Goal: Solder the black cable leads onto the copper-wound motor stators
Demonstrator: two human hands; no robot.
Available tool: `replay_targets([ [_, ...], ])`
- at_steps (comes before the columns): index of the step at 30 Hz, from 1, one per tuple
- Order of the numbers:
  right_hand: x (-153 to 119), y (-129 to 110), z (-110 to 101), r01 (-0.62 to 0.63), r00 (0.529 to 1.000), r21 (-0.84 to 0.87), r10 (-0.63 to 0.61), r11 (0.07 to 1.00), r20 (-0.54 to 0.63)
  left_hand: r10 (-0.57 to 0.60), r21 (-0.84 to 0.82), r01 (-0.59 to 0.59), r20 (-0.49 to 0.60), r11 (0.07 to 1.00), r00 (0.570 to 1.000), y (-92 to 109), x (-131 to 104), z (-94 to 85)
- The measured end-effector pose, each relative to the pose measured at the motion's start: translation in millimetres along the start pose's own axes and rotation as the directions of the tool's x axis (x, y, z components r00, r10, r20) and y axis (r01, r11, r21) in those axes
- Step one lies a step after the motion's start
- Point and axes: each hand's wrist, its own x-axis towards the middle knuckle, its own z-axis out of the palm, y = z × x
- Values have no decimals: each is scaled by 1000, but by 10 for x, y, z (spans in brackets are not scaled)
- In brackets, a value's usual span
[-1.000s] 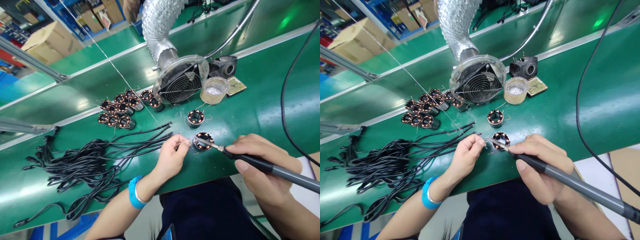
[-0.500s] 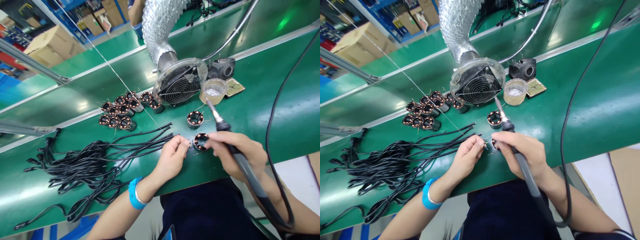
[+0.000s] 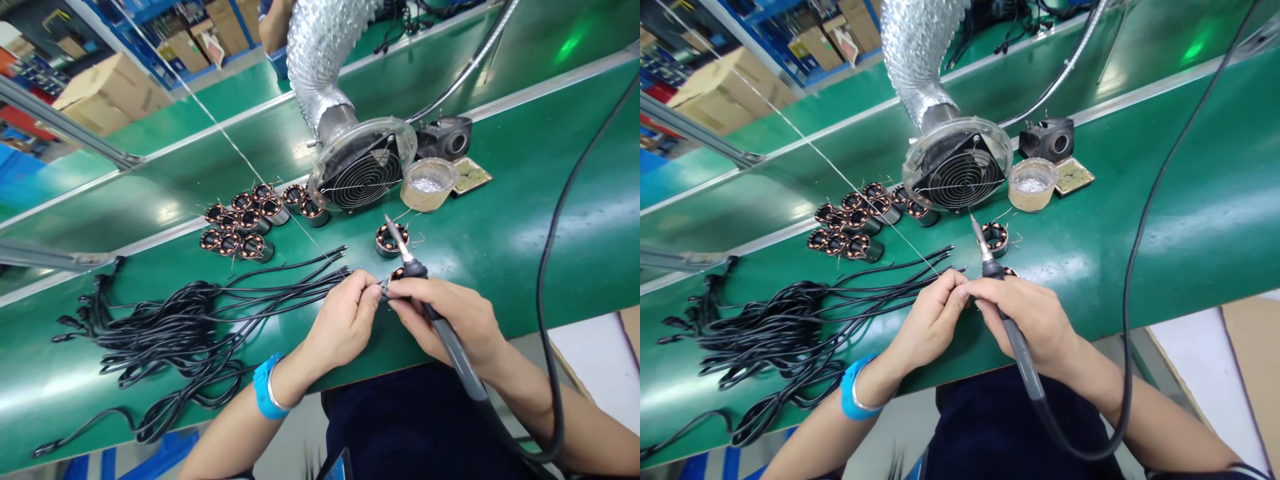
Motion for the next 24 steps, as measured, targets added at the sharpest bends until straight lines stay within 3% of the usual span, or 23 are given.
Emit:
replay_targets([
  [6,-64,-24,80,37,999,-117,-41,992,-27,-133,-387,179,143,905,981,-99,48,50],
  [10,-98,-1,94,89,996,-188,-85,978,26,-194,-528,275,205,804,959,-68,69,81],
  [14,-139,6,56,-24,997,-88,17,996,-77,-270,-561,317,169,765,948,-37,66,118],
  [17,-179,24,43,-127,990,21,128,992,-66,-290,-544,318,140,777,947,-42,63,138],
  [19,-196,52,61,-120,991,64,123,991,-59,-297,-543,315,124,778,947,-51,59,148],
  [24,-184,147,140,-127,977,71,137,989,-163,-316,-511,306,70,803,946,-86,23,201],
])
